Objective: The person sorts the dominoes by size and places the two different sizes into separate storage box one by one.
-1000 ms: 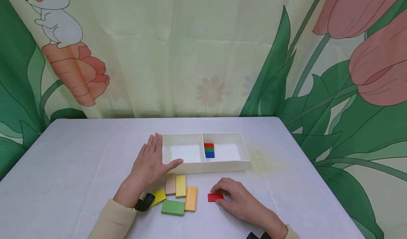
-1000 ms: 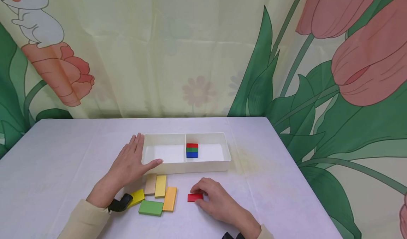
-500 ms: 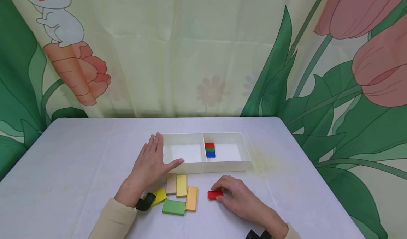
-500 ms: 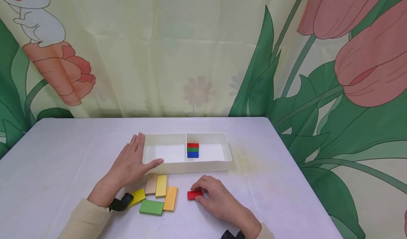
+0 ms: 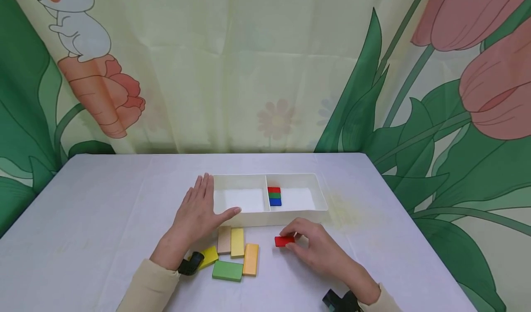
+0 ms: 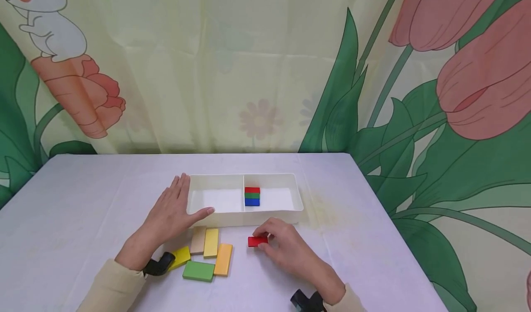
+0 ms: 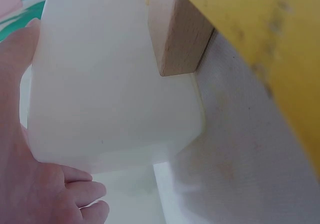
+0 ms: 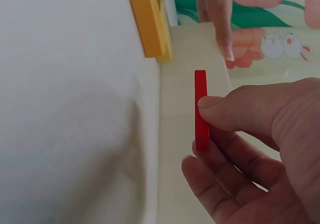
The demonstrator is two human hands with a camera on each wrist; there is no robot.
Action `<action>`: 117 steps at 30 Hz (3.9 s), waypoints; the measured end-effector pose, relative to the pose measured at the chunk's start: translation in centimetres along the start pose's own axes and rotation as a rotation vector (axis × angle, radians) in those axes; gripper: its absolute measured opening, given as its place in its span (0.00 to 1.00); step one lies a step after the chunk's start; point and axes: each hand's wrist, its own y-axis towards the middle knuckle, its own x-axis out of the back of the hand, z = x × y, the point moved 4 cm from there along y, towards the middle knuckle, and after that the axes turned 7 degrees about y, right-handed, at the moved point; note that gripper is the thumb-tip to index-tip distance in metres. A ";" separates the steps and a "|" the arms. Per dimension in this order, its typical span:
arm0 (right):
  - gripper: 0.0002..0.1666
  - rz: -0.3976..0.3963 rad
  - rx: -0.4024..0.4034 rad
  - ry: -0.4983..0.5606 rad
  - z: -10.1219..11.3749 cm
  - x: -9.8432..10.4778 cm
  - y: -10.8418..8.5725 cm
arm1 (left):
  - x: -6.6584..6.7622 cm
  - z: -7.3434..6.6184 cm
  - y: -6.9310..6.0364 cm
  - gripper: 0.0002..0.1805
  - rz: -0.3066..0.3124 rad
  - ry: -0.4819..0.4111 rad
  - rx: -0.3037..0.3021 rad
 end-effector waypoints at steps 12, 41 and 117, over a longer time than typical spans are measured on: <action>0.18 -0.015 0.110 -0.029 0.7 1.9 1.2 | -0.1 0.1 -0.1 0.66 0.004 -0.004 0.005; 0.17 -0.100 0.105 -0.033 0.5 4.3 4.3 | 0.0 0.0 -0.2 0.66 0.009 -0.015 0.001; 0.09 0.351 -0.099 -0.151 -3.5 0.9 12.6 | 0.0 0.1 -0.2 0.66 0.009 -0.005 0.006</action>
